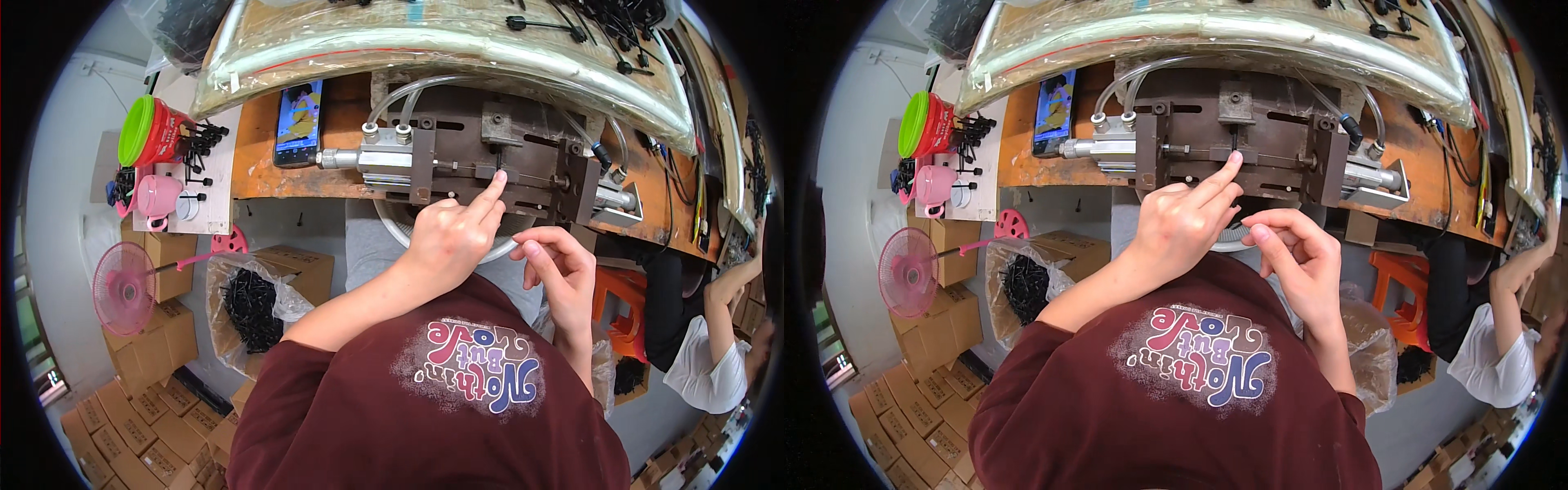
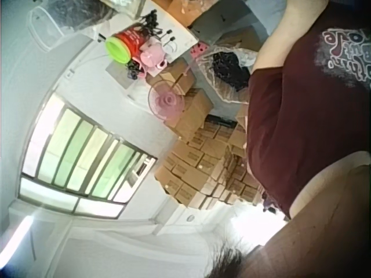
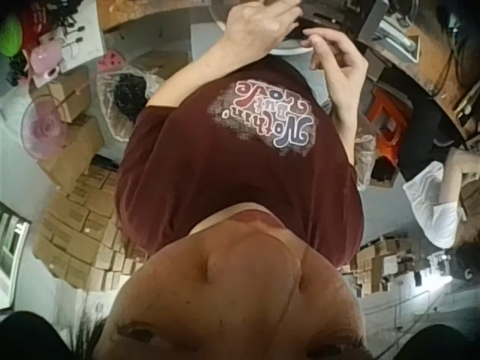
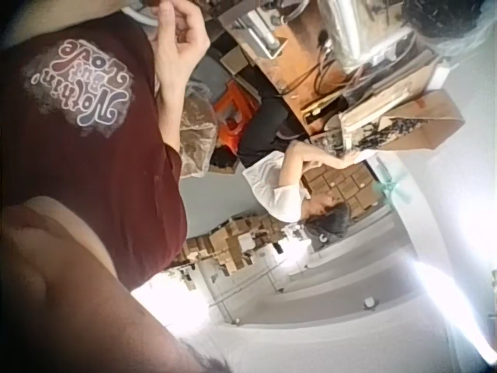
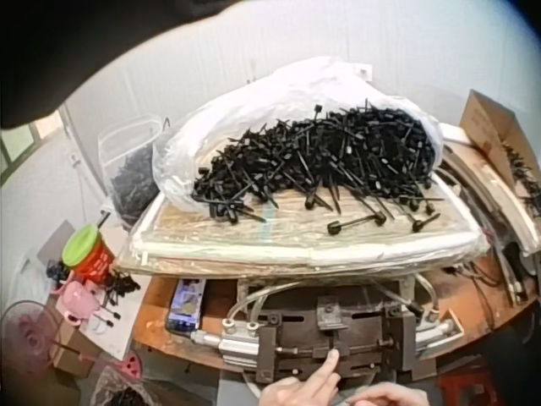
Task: Insert small electronic components into a pneumatic assembly jig and press buttons to trigger the mechanism.
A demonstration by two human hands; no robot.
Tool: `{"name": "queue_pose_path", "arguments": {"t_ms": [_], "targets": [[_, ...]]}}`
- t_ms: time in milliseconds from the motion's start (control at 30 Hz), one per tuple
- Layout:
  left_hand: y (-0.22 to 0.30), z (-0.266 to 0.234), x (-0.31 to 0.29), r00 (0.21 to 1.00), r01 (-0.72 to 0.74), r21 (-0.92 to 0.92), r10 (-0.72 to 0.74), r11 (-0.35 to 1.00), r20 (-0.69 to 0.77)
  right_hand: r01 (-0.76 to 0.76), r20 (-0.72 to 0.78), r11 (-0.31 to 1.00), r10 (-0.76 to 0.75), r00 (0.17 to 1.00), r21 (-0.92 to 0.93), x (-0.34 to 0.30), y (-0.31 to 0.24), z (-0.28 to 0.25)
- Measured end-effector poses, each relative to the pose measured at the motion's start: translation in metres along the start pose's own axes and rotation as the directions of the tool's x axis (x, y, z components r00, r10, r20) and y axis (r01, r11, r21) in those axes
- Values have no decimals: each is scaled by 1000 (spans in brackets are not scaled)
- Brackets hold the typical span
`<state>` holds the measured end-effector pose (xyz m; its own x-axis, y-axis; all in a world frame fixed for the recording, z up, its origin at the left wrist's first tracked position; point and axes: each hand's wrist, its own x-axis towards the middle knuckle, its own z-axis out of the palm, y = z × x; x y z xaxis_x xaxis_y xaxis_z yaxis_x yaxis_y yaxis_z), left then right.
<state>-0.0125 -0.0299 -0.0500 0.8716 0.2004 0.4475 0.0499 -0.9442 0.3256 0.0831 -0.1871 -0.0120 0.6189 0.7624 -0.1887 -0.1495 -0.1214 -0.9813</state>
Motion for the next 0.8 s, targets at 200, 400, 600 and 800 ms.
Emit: {"name": "queue_pose_path", "arguments": {"t_ms": [200, 400, 600, 800], "targets": [[-6, -28, -4, 963, -115, -100, 86, 988, -254, -20, 8, 999, 20, 1000, 46, -1, 2, -1], [-95, -58, -46, 674, 218, -290, -359, 932, -646, -11, -65, 998, 15, 998, 54, -1, 9, -4], [-192, -60, -100, 435, 622, -492, -792, 609, -429, -14, -51, 999, 16, 999, 42, -1, 6, 0], [-191, -46, -85, 439, 744, -350, -811, 569, -387, -18, -46, 998, 21, 999, 59, -2, 8, 3]]}}
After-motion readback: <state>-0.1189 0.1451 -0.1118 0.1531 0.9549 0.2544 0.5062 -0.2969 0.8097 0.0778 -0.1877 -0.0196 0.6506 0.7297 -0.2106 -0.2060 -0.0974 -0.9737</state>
